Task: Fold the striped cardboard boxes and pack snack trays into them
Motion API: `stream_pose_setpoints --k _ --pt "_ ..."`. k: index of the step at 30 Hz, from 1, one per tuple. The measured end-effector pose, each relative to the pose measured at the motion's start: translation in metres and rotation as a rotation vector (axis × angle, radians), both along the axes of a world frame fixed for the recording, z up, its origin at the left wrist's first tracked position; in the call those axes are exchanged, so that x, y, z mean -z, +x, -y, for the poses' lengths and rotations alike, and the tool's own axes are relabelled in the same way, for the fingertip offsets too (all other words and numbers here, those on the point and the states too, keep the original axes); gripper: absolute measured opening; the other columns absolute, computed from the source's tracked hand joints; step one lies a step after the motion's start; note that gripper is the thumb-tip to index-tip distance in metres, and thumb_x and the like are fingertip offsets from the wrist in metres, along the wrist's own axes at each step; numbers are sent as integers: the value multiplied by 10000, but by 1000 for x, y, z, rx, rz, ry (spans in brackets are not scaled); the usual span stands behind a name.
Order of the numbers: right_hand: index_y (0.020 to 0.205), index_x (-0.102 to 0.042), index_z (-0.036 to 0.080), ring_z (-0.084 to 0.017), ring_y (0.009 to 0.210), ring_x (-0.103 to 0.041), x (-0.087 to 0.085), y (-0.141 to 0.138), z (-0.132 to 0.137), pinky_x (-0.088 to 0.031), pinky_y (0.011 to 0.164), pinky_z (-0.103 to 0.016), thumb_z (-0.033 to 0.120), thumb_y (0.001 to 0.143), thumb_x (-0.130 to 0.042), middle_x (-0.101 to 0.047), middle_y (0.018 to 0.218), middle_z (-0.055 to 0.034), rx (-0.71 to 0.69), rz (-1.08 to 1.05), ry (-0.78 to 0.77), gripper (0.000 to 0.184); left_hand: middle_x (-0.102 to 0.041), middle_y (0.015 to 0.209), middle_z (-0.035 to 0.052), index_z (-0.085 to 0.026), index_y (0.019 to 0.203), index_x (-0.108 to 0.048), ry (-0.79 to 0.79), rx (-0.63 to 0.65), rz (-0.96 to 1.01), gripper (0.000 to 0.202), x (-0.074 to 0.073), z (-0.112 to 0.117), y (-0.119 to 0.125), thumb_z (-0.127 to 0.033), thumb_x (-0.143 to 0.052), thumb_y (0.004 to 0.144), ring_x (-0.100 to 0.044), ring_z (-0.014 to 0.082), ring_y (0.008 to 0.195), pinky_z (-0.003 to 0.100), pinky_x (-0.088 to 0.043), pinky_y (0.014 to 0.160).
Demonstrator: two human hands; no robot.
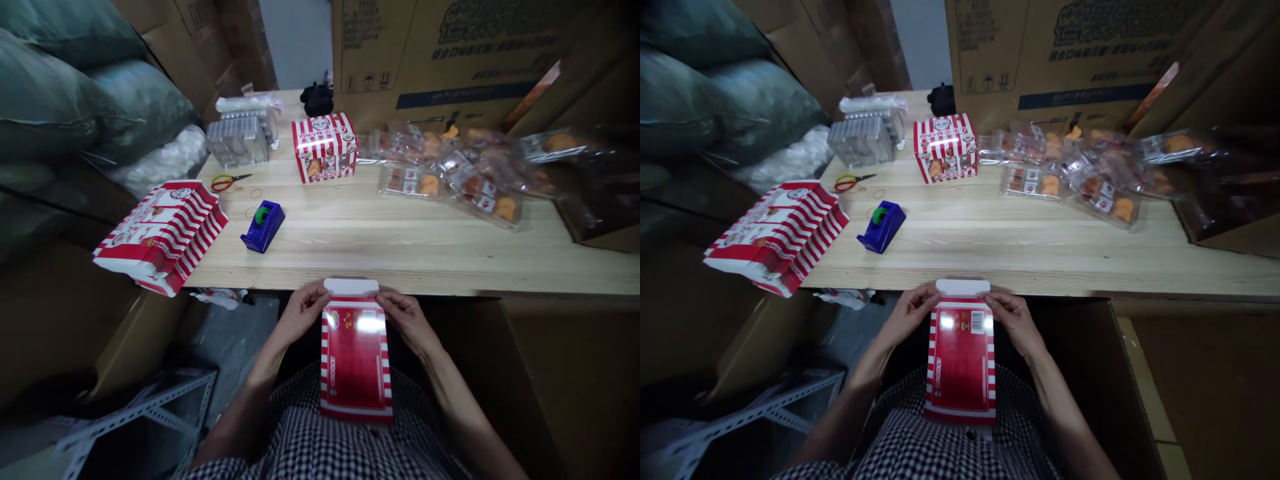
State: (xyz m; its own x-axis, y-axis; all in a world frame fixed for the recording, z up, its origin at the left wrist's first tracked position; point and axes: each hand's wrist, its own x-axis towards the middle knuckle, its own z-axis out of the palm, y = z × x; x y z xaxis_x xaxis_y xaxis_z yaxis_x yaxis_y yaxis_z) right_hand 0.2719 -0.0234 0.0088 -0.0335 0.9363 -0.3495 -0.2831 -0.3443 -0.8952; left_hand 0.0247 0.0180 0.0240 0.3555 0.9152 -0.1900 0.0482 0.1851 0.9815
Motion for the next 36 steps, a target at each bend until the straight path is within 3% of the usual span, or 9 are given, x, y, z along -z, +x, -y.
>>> stream_pose_setpoints --k 4,6,8,10,13,17,21,29,36 --pt "848 -815 276 -219 854 -714 -3 -15 3 -562 811 -364 411 740 -842 -798 895 -24 177 18 24 175 -639 721 -5 -144 744 -658 -5 -167 41 299 -5 10 10 -401 -657 897 -554 113 653 220 -423 634" --pt "829 -810 275 -215 839 -717 -7 -20 1 -563 819 -364 377 735 -852 -798 887 -20 250 37 46 145 -683 773 -6 -160 871 -660 -52 -248 130 217 -11 10 15 -373 -702 868 -598 114 668 217 -454 642" --pt "870 -798 266 -219 865 -724 -11 -21 -2 -565 847 -368 345 730 -860 -797 910 -25 292 17 56 172 -730 853 -3 -209 1118 -613 -112 -309 231 349 -14 9 19 -329 -758 824 -655 131 702 240 -502 682" --pt "1078 -750 297 -224 909 -732 -14 -19 -4 -568 876 -381 312 726 -865 -794 957 -22 273 -58 39 370 -759 910 15 -244 1299 -521 -179 -325 312 570 -15 6 21 -289 -786 796 -698 151 736 280 -538 732" --pt "1395 -531 387 -217 947 -735 -19 -14 -9 -578 886 -391 282 745 -850 -785 1016 -5 159 -172 -3 732 -773 960 66 -178 1226 -608 -275 -288 377 484 -14 1 23 -245 -790 782 -724 166 798 280 -546 784" --pt "1207 -693 293 -240 999 -723 -20 -11 -22 -570 914 -394 396 786 -793 -762 1131 -38 -37 -206 -8 445 -765 1028 66 -168 961 -663 -366 -234 476 224 -11 -1 26 -195 -781 773 -721 151 795 249 -544 735" --pt "1113 -737 267 -212 778 -736 -16 -10 -29 -591 781 -365 415 747 -811 -779 1049 -31 -115 -182 -21 401 -763 891 20 -195 987 -672 -402 -224 519 246 -9 -1 26 -193 -779 765 -702 127 697 238 -540 684" --pt "1000 -764 337 -270 1058 -693 -22 -7 -6 -572 899 -428 449 795 -755 -767 1083 -30 48 -8 100 234 -772 1080 119 -153 1094 -767 -327 -124 396 316 -15 -4 25 -203 -740 783 -735 222 908 304 -546 809" --pt "837 -762 296 -266 1056 -702 -17 -10 0 -513 992 -461 408 806 -770 -777 1035 -19 29 -148 46 117 -705 1266 114 -189 1028 -794 -108 -32 317 224 -16 10 25 -235 -627 885 -611 290 1244 444 -414 1105"
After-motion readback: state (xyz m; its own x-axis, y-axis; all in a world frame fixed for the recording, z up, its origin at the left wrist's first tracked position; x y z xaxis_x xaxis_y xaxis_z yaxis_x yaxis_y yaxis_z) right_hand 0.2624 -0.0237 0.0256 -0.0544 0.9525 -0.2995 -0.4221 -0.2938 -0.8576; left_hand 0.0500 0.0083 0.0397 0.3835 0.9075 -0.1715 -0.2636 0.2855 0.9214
